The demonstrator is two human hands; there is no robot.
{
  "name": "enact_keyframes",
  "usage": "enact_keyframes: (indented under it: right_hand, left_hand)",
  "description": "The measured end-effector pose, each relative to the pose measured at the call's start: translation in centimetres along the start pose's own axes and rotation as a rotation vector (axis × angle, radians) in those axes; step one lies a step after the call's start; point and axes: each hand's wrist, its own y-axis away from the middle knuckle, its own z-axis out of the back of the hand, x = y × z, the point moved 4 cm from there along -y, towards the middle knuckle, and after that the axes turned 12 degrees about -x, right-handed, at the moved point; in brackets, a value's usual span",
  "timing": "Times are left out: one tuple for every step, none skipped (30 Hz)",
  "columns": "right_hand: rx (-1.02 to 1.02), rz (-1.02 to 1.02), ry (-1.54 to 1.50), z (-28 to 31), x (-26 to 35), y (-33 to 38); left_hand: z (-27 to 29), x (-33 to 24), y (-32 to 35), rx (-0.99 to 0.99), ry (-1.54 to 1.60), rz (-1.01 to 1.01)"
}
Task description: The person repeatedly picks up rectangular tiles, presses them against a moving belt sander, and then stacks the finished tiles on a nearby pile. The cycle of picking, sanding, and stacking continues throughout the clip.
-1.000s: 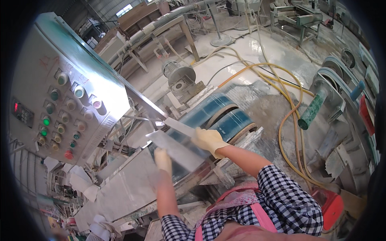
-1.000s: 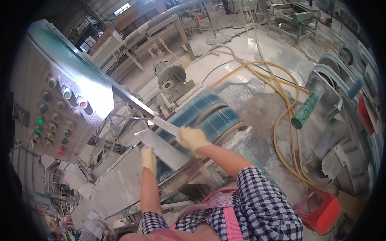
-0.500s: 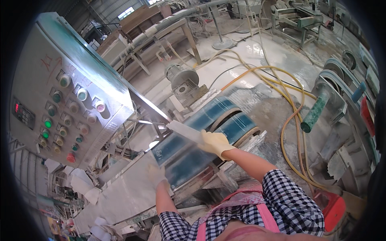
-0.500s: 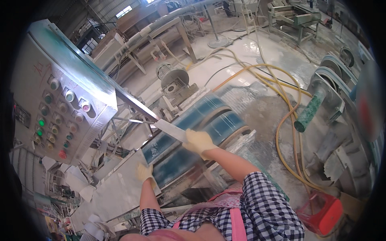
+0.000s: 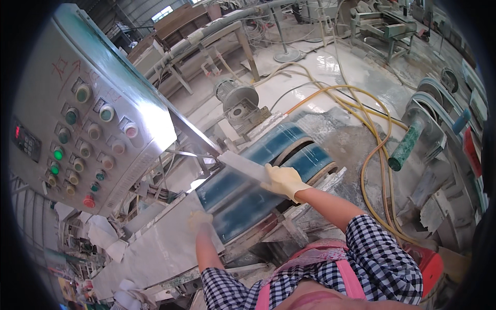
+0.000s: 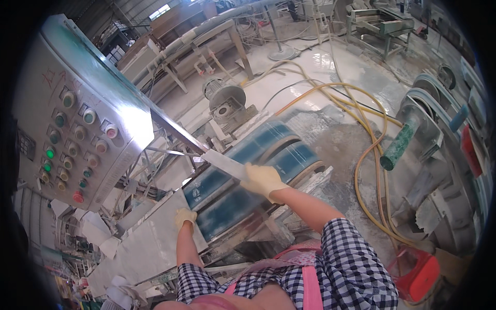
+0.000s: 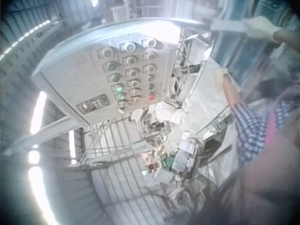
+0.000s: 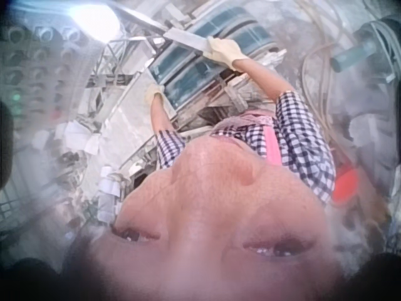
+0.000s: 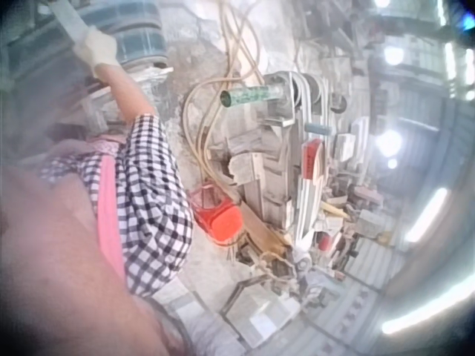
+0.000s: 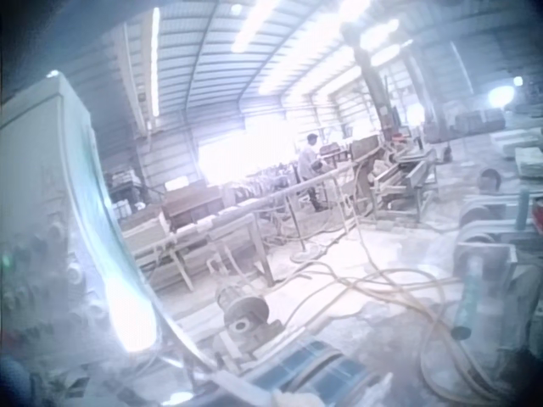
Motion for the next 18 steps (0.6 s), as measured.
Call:
enact_keyframes:
  right_hand:
    - [-0.012,0.021,0.009,0.0,0.0,0.0]
    - [-0.017,0.034,0.022,-0.1,0.0,-0.1]
    - [-0.003,0.031,0.045,-0.2,-0.1,-0.1]
    - [-0.03,0.042,0.03,-0.1,-0.1,-0.1]
    - [-0.026,0.04,0.031,-0.2,-0.2,-0.1]
    - [-0.024,0.036,0.041,-0.2,-0.3,0.0]
    - [-0.009,0.036,0.03,-0.3,-0.4,0.0]
    - [-0.005,0.034,0.026,-0.3,-0.4,0.0]
    - [-0.01,0.033,0.027,-0.3,-0.5,0.0]
    - [-0.005,0.036,0.027,-0.3,-0.5,0.0]
    - [-0.003,0.039,0.027,-0.3,-0.6,0.0]
    - [-0.008,0.046,0.033,-0.2,-0.6,0.0]
    - [-0.013,0.048,0.045,-0.2,-0.6,0.0]
    - [-0.004,0.048,0.031,-0.2,-0.6,0.0]
    - [0.003,0.041,0.021,-0.1,-0.7,0.0]
    - [0.007,0.031,0.009,0.0,-0.8,-0.1]
    - [0.008,0.031,0.007,0.1,-0.9,-0.1]
    - [0.004,0.058,-0.006,0.2,-0.9,-0.1]
  left_hand:
    - [0.1,0.4,0.0,-0.011,0.102,0.025]
    - [0.6,0.9,0.0,-0.042,0.195,0.05]
    - [1.3,1.7,0.0,-0.043,0.292,0.06]
    - [2.6,2.3,0.0,-0.123,0.309,-0.019]
    - [3.9,3.3,0.1,-0.184,0.401,-0.025]
    - [4.7,4.1,0.3,-0.113,0.637,-0.045]
    - [5.2,4.3,0.6,-0.017,0.94,-0.045]
    - [5.6,4.2,1.1,0.073,1.232,-0.033]
    - [5.8,3.7,1.4,0.101,1.447,-0.005]
    - [5.7,2.8,1.8,0.078,1.536,0.02]
    - [4.9,1.0,2.5,0.115,1.751,0.051]
    - [3.9,-1.8,3.4,0.164,1.873,-0.003]
    - [3.3,-3.9,3.2,0.106,1.695,0.011]
    - [2.6,-5.9,3.5,-0.025,1.447,0.021]
    - [1.8,-8.4,3.9,-0.009,1.456,0.098]
    - [1.6,-10.8,4.3,0.011,1.446,0.118]
    - [1.3,-13.3,5.2,0.138,1.681,0.125]
    - [1.6,-15.3,6.0,0.156,1.719,0.093]
